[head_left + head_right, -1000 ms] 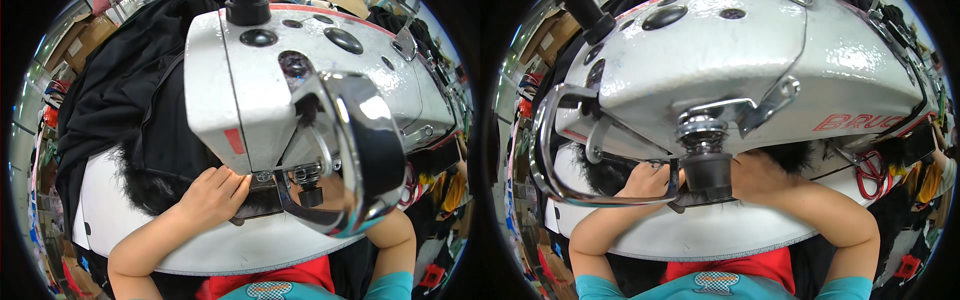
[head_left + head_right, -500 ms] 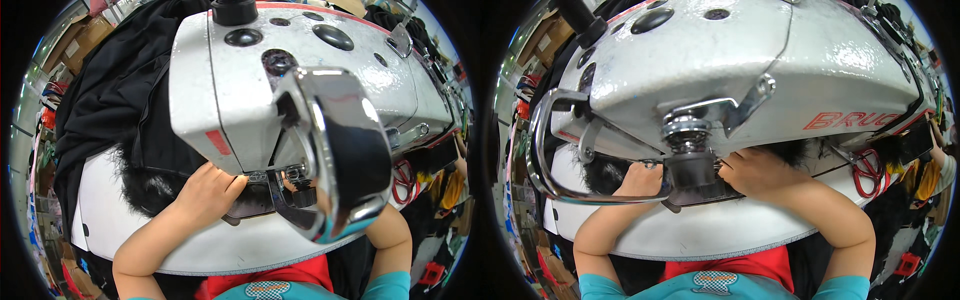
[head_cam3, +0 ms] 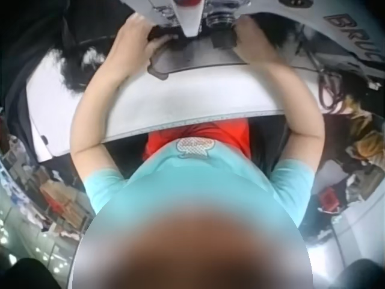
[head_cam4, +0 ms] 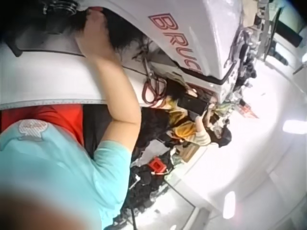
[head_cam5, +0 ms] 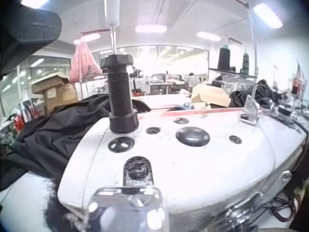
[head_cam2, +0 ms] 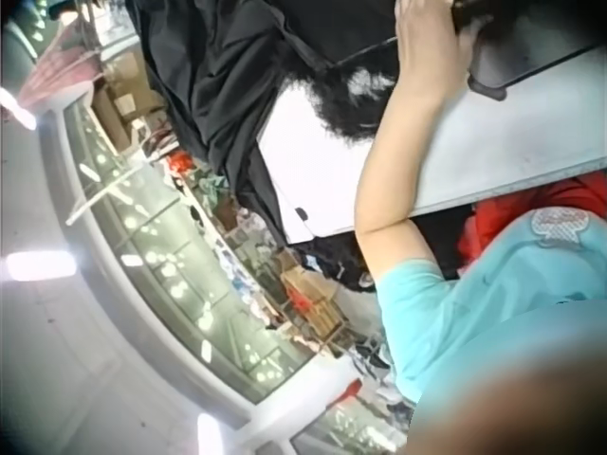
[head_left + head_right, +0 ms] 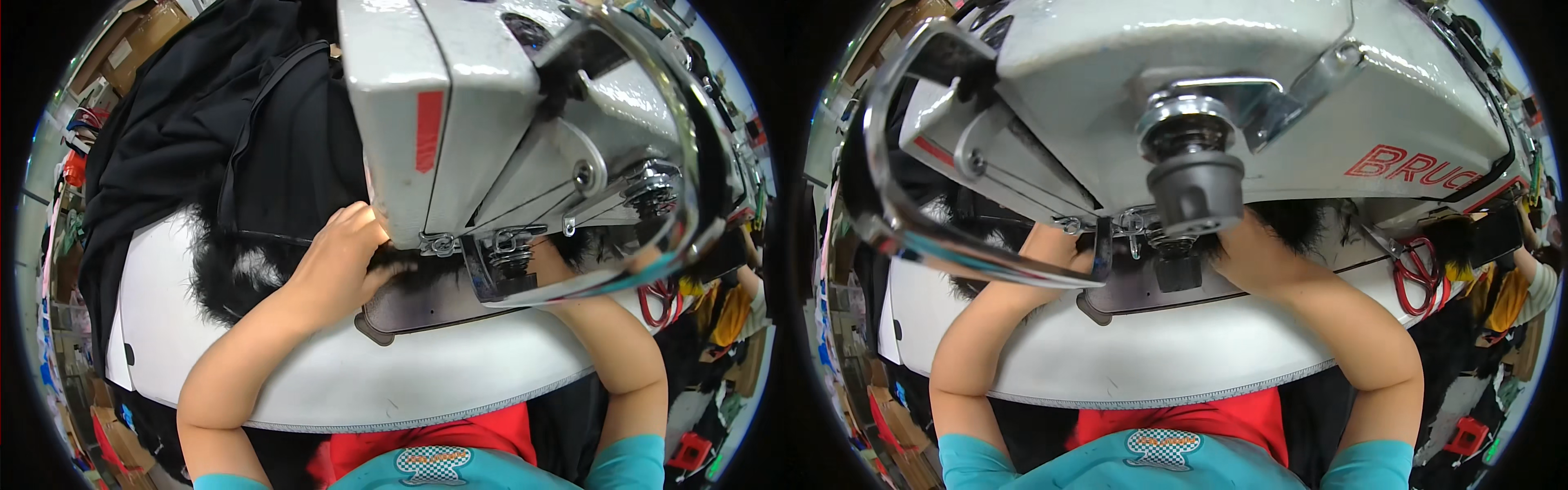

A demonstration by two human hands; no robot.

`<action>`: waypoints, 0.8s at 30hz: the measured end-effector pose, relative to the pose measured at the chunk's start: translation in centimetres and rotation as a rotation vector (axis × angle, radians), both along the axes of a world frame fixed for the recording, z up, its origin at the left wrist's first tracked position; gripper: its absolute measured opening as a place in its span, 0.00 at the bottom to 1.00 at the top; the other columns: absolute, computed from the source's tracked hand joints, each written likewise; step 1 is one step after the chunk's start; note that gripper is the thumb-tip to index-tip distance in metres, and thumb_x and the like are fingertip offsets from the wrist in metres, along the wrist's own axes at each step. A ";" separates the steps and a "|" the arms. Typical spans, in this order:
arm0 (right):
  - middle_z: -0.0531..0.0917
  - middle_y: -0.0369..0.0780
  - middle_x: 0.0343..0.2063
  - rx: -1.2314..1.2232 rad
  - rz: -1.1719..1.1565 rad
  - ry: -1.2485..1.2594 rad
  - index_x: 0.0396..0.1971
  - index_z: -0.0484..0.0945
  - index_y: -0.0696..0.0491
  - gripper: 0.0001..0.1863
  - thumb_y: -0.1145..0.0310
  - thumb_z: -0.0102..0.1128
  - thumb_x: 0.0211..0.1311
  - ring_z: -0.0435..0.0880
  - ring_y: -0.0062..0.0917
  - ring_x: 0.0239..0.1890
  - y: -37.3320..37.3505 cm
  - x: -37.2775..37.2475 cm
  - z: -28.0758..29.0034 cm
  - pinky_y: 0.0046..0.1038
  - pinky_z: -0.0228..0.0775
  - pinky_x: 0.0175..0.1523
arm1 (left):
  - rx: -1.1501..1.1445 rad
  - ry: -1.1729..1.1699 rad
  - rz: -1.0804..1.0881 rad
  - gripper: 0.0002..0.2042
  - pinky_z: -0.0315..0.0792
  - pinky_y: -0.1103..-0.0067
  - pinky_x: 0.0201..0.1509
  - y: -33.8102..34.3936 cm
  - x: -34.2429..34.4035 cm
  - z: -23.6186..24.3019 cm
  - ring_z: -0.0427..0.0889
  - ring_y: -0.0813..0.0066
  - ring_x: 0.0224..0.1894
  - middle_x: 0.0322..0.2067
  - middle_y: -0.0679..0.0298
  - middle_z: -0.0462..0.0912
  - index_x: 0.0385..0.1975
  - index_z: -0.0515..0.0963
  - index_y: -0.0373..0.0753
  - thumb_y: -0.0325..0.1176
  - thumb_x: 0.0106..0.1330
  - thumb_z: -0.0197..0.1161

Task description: Sewing a black fur trim onto a garment using an industrial sewing machine.

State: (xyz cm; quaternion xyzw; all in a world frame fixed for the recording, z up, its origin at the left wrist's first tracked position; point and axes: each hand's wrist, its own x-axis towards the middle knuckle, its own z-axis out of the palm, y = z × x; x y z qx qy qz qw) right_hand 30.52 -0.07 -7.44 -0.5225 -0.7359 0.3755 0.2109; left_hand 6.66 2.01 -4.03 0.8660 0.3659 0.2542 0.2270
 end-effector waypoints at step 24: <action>0.75 0.38 0.37 0.650 0.453 -0.397 0.35 0.72 0.51 0.13 0.68 0.51 0.46 0.72 0.27 0.43 -1.1 -2.2 0.2 0.32 0.63 0.48 | 0.444 0.288 -0.192 0.11 0.65 0.72 0.44 -1.5 -0.6 0.5 0.71 0.65 0.35 0.26 0.62 0.71 0.30 0.73 0.38 0.27 0.43 0.55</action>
